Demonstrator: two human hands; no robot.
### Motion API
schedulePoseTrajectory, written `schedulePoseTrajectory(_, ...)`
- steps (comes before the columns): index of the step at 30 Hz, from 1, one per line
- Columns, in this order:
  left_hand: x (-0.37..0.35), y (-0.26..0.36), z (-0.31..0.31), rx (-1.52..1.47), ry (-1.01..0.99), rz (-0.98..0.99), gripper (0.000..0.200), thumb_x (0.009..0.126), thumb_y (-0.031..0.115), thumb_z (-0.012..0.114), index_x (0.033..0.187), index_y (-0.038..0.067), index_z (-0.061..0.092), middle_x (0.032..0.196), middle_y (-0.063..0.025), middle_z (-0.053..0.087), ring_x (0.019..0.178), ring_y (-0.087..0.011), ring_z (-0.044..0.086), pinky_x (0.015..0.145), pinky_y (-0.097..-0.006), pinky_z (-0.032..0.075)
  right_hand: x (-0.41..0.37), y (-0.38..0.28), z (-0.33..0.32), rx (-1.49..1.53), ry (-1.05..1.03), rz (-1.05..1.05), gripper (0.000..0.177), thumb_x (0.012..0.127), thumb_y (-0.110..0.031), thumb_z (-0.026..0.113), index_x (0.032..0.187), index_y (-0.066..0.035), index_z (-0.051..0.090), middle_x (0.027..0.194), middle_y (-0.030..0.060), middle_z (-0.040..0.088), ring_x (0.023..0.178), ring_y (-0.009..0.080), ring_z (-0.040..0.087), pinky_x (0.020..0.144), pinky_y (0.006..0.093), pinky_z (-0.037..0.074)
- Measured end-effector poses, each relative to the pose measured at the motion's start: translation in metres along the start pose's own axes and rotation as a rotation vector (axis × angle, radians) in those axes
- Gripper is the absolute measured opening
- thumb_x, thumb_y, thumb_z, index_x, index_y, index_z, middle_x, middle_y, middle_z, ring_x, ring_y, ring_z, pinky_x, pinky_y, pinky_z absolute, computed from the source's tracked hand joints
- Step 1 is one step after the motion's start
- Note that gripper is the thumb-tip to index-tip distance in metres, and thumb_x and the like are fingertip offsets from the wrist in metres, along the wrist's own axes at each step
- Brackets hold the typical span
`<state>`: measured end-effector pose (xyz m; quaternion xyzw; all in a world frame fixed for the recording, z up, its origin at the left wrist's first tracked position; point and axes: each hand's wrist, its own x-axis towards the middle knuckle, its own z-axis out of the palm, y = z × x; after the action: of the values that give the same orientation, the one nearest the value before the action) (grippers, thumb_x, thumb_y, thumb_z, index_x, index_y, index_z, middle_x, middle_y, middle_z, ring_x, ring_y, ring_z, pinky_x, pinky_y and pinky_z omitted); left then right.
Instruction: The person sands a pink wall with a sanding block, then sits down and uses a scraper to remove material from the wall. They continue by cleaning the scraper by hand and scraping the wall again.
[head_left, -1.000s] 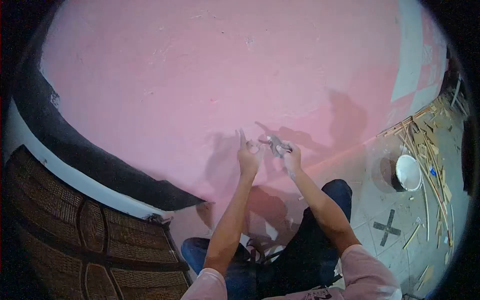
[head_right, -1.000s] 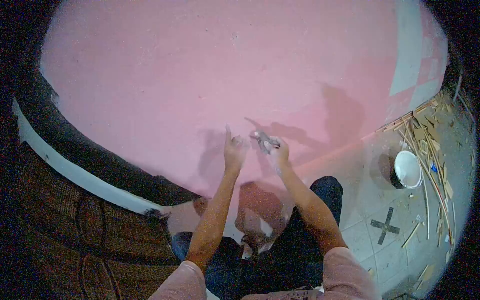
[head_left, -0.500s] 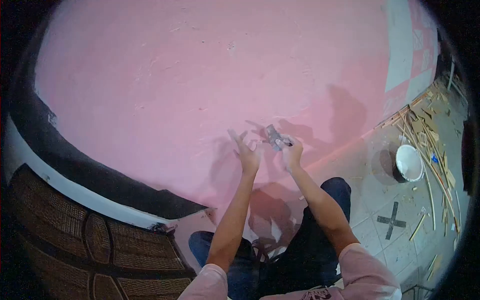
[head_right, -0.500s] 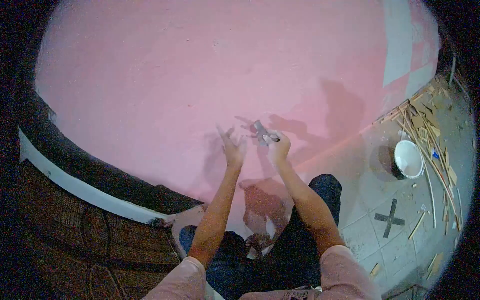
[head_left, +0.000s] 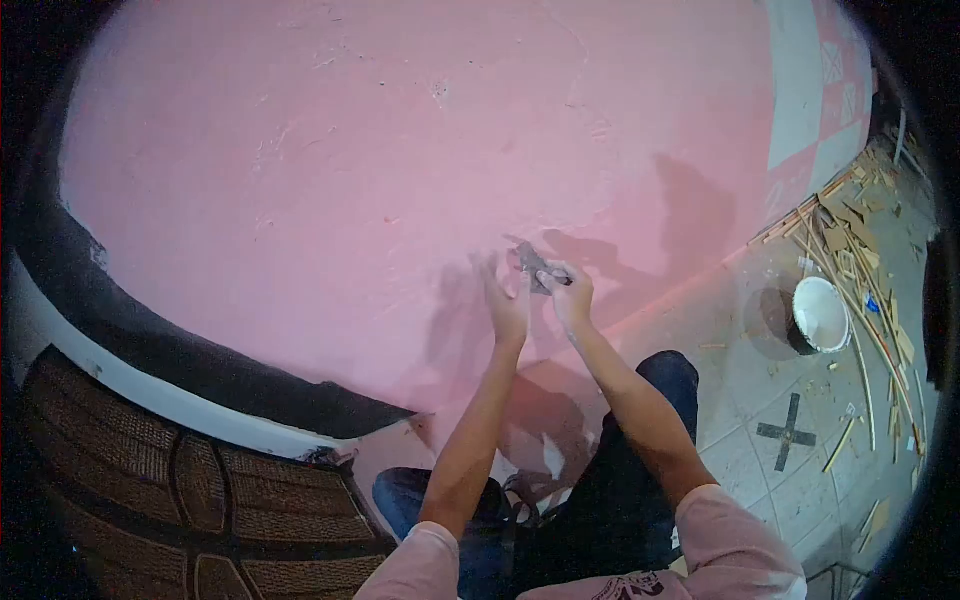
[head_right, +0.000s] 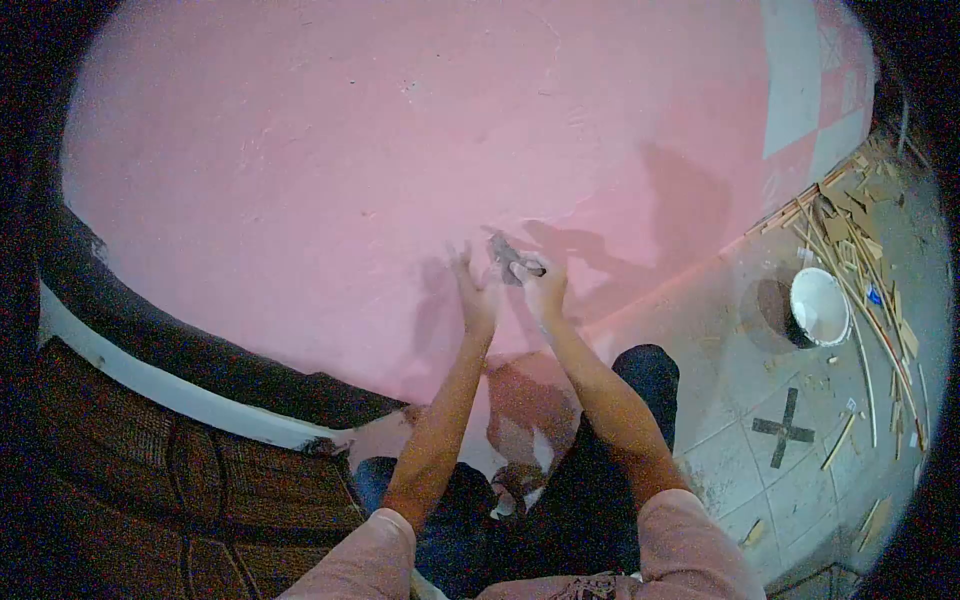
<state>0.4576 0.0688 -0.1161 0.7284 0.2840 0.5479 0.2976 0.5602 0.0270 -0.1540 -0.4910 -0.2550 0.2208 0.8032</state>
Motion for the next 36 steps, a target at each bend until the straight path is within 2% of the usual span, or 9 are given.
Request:
schedulePoseTrajectory(11,-0.004,-0.013,-0.028,-0.177,-0.034,-0.329,0.061,0.101,0.019,0.062,0.155,0.002,0.042,0.158,-0.0169,0.047,0.151,-0.0282,0.041,0.125,-0.0453,0.029,-0.01,0.002,0.03,0.19,-0.132,0.071,0.022,0.09,0.002,0.076,0.112,0.003,0.075,0.09,0.0035,0.074,0.08,0.0107,0.067,0.074,0.0279,0.055)
schedulePoseTrajectory(15,-0.01,-0.019,-0.081,-0.997,0.041,-0.606,0.063,0.096,0.016,0.058,0.157,0.006,0.046,0.142,-0.0114,0.056,0.132,-0.0257,0.052,0.116,-0.0465,0.038,-0.008,0.003,0.033,0.168,-0.142,0.097,0.025,0.091,0.0,0.075,0.116,0.003,0.073,0.093,0.0049,0.075,0.082,0.0115,0.068,0.076,0.029,0.056)
schedulePoseTrajectory(18,-0.008,-0.017,-0.115,-1.623,0.031,-0.485,0.046,0.087,0.012,0.059,0.133,0.006,0.06,0.119,-0.0073,0.062,0.116,-0.0238,0.056,0.112,-0.045,0.04,-0.012,-0.006,0.034,0.204,-0.217,0.13,0.025,0.092,-0.001,0.075,0.116,0.002,0.073,0.095,0.0054,0.075,0.084,0.0118,0.069,0.076,0.0291,0.055)
schedulePoseTrajectory(21,0.002,0.053,-0.129,-1.591,0.058,-0.494,0.039,0.079,0.008,0.058,0.118,0.006,0.06,0.097,-0.0041,0.057,0.101,-0.0235,0.054,0.113,-0.0472,0.04,-0.014,-0.015,0.033,0.063,-0.282,0.089,0.023,0.093,-0.003,0.075,0.115,0.002,0.073,0.096,0.0055,0.076,0.087,0.0118,0.069,0.078,0.0287,0.055)
schedulePoseTrajectory(27,-0.001,0.12,-0.162,-1.626,0.098,-0.423,0.046,0.077,0.009,0.06,0.123,0.007,0.063,0.099,-0.0043,0.056,0.1,-0.0235,0.054,0.119,-0.0498,0.036,-0.032,-0.031,0.036,-0.11,-0.378,0.03,0.023,0.092,-0.005,0.076,0.114,0.0,0.074,0.097,0.0054,0.076,0.088,0.0115,0.069,0.079,0.0288,0.055)
schedulePoseTrajectory(33,-0.043,0.077,-0.193,-1.668,0.065,-0.418,0.048,0.092,0.01,0.061,0.14,0.007,0.058,0.126,-0.0083,0.063,0.119,-0.0286,0.059,0.119,-0.0512,0.037,-0.053,-0.048,0.029,-0.018,-0.493,-0.023,0.023,0.093,-0.005,0.075,0.115,-0.001,0.073,0.099,0.0064,0.075,0.087,0.0128,0.069,0.077,0.0303,0.056)
schedulePoseTrajectory(34,-0.061,0.036,-0.212,-1.287,0.148,-0.58,0.053,0.097,0.025,0.07,0.144,0.004,0.056,0.137,-0.0103,0.062,0.128,-0.027,0.058,0.119,-0.0489,0.042,-0.066,-0.051,0.032,-0.03,-0.549,-0.039,0.021,0.093,-0.006,0.074,0.114,-0.002,0.073,0.101,0.0067,0.074,0.09,0.0141,0.069,0.08,0.0316,0.055)
schedulePoseTrajectory(35,-0.069,0.066,-0.21,-0.941,0.183,-0.66,0.058,0.098,0.006,0.064,0.153,0.004,0.047,0.144,-0.0121,0.058,0.135,-0.0269,0.055,0.109,-0.0447,0.052,-0.076,-0.057,0.03,-0.066,-0.608,-0.074,0.02,0.094,-0.007,0.073,0.114,-0.003,0.073,0.103,0.0069,0.072,0.093,0.0154,0.068,0.082,0.033,0.055)
schedulePoseTrajectory(36,-0.08,0.032,-0.214,-0.712,-0.022,-0.445,0.063,0.099,0.005,0.066,0.158,0.006,0.043,0.153,-0.0134,0.054,0.138,-0.0307,0.055,0.121,-0.047,0.045,-0.086,-0.064,0.029,-0.126,-0.662,-0.123,0.018,0.095,-0.007,0.072,0.113,-0.004,0.073,0.106,0.0072,0.071,0.095,0.0167,0.068,0.084,0.0343,0.055)
